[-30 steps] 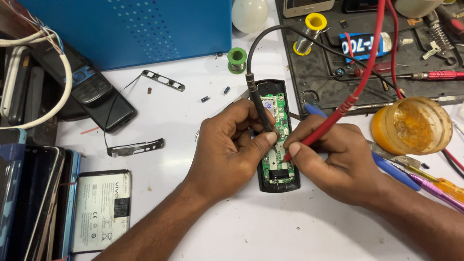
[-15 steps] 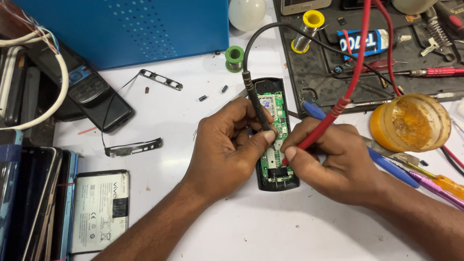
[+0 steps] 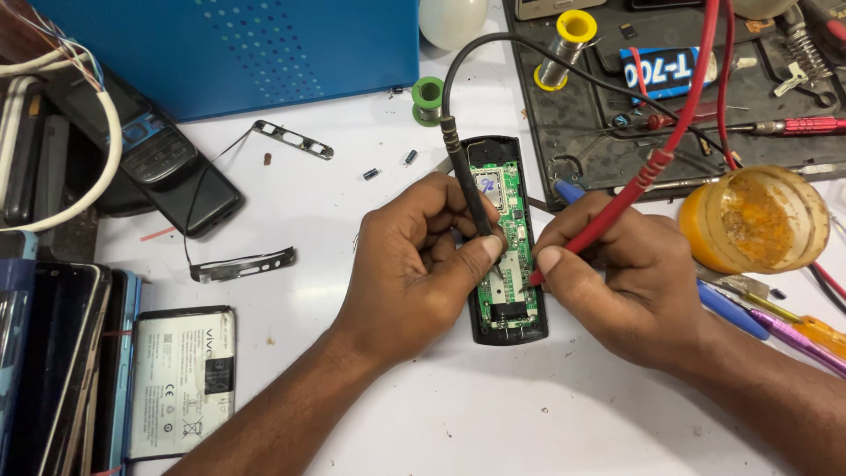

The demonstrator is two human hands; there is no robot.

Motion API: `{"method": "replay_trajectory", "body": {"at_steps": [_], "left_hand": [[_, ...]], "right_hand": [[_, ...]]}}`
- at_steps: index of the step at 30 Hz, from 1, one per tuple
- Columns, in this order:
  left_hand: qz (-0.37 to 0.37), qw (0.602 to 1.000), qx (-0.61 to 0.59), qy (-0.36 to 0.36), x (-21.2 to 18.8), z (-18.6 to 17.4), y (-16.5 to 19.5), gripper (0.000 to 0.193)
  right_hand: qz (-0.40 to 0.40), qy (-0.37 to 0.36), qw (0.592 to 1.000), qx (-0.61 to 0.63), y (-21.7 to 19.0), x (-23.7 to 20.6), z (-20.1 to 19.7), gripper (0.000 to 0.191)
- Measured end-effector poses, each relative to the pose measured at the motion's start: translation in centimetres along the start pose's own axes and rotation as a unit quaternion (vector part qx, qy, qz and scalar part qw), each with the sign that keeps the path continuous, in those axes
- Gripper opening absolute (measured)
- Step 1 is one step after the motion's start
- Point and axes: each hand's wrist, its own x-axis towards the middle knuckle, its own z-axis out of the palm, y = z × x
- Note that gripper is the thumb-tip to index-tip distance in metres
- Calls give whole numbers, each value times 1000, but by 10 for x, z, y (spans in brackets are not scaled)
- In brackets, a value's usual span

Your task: The person probes the exposed circuit board of a feature phone with multimeter test leads, then cleans the board with a brush, seats the board back into the phone housing, and presses the keypad buttons to test the reassembled phone.

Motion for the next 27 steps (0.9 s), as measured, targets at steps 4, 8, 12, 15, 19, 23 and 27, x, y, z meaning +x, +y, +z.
{"method": "replay_trajectory", "body": {"at_steps": [4,8,12,15,19,23,27], "left_hand": [[-1,1000,5,3,0,0,0,15],[-4,1000,12,5,-1,0,1,15],[4,1000,5,11,-1,-1,1,15],[22,1000,9,13,-2,-1,1,15],[37,999,-11,7,-4,-3,2,16],[38,999,-9,1,-5,-6,3,17],[44,999,-2,-5,-5,-6,2,15]], "right_hand": [[2,11,1000,2,1,-1,1,6],[4,8,1000,25,2,-2,2,8],[13,21,999,33,3,-3,2,8],[13,30,998,61,3,-4,2,9],[9,9,996,84,2,-7,-4,10],[2,-12,999,41,2,-7,-4,10],[-4,-12,1000,26,1,-5,-2,11]]}}
